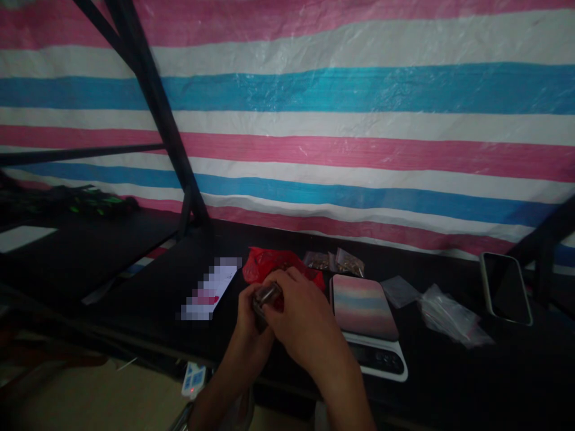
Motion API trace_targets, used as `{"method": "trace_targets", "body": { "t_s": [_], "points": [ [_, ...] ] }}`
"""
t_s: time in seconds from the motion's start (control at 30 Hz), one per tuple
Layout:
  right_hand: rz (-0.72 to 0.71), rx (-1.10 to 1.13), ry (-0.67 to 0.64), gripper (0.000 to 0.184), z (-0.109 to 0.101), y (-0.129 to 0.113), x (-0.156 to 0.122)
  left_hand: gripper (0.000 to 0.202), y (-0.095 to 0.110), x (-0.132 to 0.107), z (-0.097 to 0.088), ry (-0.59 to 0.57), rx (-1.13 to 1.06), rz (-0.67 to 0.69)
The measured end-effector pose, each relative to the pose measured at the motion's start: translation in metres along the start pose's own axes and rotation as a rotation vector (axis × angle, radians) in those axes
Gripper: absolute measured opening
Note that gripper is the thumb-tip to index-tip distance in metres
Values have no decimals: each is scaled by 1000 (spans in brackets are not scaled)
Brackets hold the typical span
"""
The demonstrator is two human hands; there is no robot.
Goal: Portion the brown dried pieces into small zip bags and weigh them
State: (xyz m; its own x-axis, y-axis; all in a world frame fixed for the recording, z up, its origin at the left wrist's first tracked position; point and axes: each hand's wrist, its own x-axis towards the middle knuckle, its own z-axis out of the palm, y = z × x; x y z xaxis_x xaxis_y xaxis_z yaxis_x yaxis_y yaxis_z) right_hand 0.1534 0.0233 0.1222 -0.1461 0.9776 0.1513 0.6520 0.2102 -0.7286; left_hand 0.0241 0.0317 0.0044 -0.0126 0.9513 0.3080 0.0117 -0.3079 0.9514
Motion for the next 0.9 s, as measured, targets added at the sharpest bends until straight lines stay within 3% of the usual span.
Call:
{"method": "trace_targets", "body": {
  "t_s": [0.17, 0.4, 0.57, 0.73, 0.83, 0.9],
  "points": [
    [-52, -32, 8, 33, 0, -1, 1, 52, 15, 0, -4, -97, -101, -32],
    [-137, 93, 144, 35, -6, 16, 8, 43, 13, 8, -8, 19, 19, -43],
    [-39, 130, 261, 31, 0, 40, 19, 47, 14, 12, -11, 79, 58, -37],
    [64, -52, 213, 29, 17, 60, 25, 50, 12, 13, -13, 107, 72, -23],
    [31, -26, 243, 23, 15, 52, 23, 52, 7, 13, -13, 94, 107, -32],
    [6, 81, 175, 13, 10, 42, 20, 53, 6, 12, -13, 81, 136, -21]
  ]
}}
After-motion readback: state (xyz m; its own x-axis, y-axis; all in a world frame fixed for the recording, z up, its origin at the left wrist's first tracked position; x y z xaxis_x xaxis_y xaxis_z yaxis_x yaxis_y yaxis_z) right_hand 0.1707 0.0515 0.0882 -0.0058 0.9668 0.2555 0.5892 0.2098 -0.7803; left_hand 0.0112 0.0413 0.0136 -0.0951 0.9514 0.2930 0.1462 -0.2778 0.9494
